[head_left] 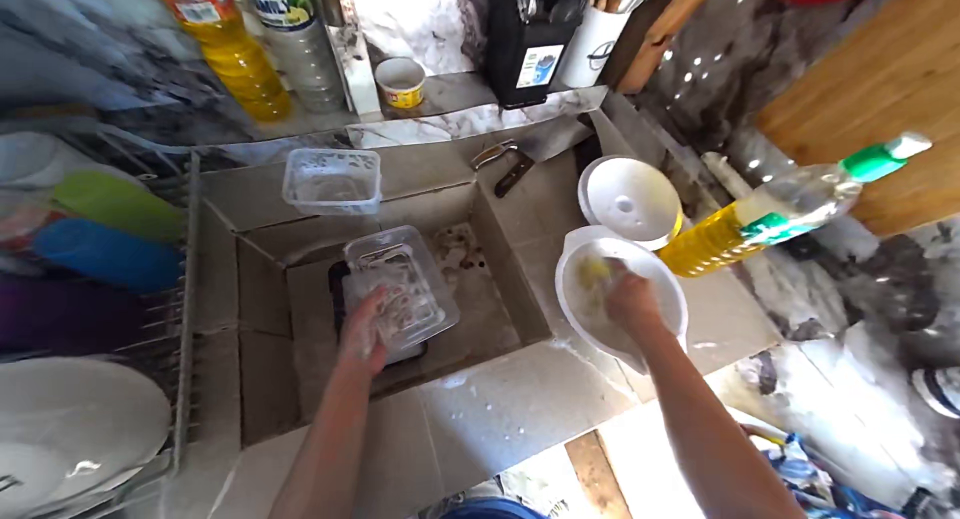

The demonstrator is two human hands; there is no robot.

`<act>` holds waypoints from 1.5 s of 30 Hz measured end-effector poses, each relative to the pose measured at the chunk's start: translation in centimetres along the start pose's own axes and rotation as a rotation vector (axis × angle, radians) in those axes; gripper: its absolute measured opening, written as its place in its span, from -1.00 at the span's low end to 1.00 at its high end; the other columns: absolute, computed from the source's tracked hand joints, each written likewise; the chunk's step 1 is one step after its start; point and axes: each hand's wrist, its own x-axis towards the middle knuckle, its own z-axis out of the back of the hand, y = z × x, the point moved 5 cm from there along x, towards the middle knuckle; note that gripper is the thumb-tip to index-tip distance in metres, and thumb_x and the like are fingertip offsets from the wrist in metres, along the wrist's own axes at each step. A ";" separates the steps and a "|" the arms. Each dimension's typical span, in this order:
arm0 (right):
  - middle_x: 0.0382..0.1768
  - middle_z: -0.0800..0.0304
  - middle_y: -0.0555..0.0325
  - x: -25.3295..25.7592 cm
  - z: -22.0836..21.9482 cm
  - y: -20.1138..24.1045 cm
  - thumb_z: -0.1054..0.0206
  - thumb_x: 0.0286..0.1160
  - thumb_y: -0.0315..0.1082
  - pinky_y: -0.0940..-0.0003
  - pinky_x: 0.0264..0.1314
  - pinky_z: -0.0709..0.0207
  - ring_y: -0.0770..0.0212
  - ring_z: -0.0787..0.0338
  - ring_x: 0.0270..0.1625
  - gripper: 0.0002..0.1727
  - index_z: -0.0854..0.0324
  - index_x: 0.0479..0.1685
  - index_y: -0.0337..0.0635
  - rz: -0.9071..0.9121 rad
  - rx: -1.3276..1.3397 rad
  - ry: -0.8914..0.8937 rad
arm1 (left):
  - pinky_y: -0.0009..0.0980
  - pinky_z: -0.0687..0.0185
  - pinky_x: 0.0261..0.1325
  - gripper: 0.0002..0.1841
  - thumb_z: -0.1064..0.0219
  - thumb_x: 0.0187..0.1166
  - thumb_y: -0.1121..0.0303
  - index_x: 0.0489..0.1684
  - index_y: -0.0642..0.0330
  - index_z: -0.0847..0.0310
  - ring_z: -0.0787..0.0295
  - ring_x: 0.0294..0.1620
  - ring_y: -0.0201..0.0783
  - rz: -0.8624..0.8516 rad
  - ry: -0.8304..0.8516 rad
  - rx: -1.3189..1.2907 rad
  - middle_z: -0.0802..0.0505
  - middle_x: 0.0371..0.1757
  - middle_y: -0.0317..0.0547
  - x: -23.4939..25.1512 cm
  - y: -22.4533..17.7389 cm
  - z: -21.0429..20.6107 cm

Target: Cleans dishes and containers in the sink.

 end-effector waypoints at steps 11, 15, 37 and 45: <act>0.75 -0.21 -0.37 -10.3 -9.8 23.8 -0.63 0.32 -0.30 -0.07 0.79 -0.18 -0.24 -0.30 0.76 0.10 0.02 0.87 -0.33 0.861 0.241 0.511 | -0.34 -0.66 -0.03 -0.43 0.22 0.91 -0.03 0.52 0.26 -0.37 -0.70 -0.12 -0.28 -0.042 0.047 0.152 -0.73 -0.02 -0.02 -0.5 -2.0 -0.6; 0.25 -0.68 -0.26 -9.8 -12.0 26.8 -0.35 0.44 -0.56 0.19 0.35 -0.61 0.07 -0.72 0.26 -0.50 -0.48 0.42 -0.48 0.772 0.499 0.565 | -0.25 -0.68 0.14 -0.23 0.52 0.84 -0.20 0.69 0.18 -0.23 -0.72 0.13 -0.20 -0.075 0.126 0.007 -0.72 0.28 0.04 -0.3 -0.9 1.6; 0.14 -0.65 -0.16 -11.4 -12.7 31.0 -0.30 0.46 -0.62 0.21 0.03 -0.66 0.15 -0.71 0.00 -0.34 -0.25 0.63 -0.34 0.498 0.780 0.645 | -0.16 -0.66 0.13 -0.25 0.46 0.86 -0.21 0.58 0.22 -0.33 -0.70 0.11 -0.15 -0.092 0.069 -0.243 -0.73 0.20 0.08 -0.9 -1.6 4.0; 0.57 -0.45 -0.48 -14.1 -10.8 31.2 -0.34 0.49 -0.55 -0.04 0.75 -0.24 -0.27 -0.44 0.67 -0.32 -0.30 0.67 -0.49 1.010 0.006 0.464 | -0.26 -0.73 0.01 -0.32 0.44 0.85 -0.19 0.37 0.11 -0.44 -0.78 -0.06 -0.26 -0.044 0.192 -0.326 -0.79 -0.06 -0.12 -1.4 -3.6 4.5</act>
